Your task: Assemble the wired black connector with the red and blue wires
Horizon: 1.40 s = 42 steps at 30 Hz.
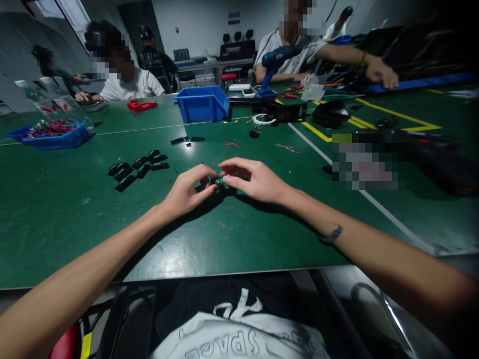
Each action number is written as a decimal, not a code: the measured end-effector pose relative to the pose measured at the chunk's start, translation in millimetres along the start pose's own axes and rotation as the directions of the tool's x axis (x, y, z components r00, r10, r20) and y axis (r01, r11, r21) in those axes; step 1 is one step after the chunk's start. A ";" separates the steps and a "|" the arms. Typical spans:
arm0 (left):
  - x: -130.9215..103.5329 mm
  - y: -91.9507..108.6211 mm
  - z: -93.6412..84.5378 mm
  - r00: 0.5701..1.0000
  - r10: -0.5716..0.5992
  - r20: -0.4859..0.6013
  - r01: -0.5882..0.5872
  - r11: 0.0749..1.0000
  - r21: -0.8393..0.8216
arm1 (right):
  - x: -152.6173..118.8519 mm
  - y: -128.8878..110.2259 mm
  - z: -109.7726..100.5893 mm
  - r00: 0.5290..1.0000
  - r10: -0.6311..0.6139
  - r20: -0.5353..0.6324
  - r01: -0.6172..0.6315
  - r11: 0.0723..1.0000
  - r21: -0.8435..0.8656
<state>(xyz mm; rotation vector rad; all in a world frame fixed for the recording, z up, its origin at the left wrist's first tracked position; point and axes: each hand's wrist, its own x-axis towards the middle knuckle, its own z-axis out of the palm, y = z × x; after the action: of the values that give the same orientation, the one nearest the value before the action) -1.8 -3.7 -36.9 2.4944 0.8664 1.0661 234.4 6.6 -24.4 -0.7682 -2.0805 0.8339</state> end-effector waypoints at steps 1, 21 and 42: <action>0.1 0.6 -0.2 1.000 0.005 -0.005 -0.005 1.000 -0.004 | -0.1 2.0 2.0 0.999 0.034 0.031 -0.036 0.997 0.071; -2.9 -8.7 7.6 0.959 -0.278 0.054 0.277 0.881 -0.385 | 0.8 7.8 10.4 0.972 0.194 0.129 -0.227 0.913 0.338; 0.8 0.8 12.0 0.883 -0.437 0.170 0.439 0.645 -0.626 | 0.8 6.5 22.8 0.953 0.275 0.128 -0.299 0.778 0.552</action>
<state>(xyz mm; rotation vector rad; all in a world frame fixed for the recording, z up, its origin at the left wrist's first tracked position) 7.7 -4.2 -44.3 1.5883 0.8484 0.9656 217.1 4.2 -40.5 -0.7385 -1.6162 1.5634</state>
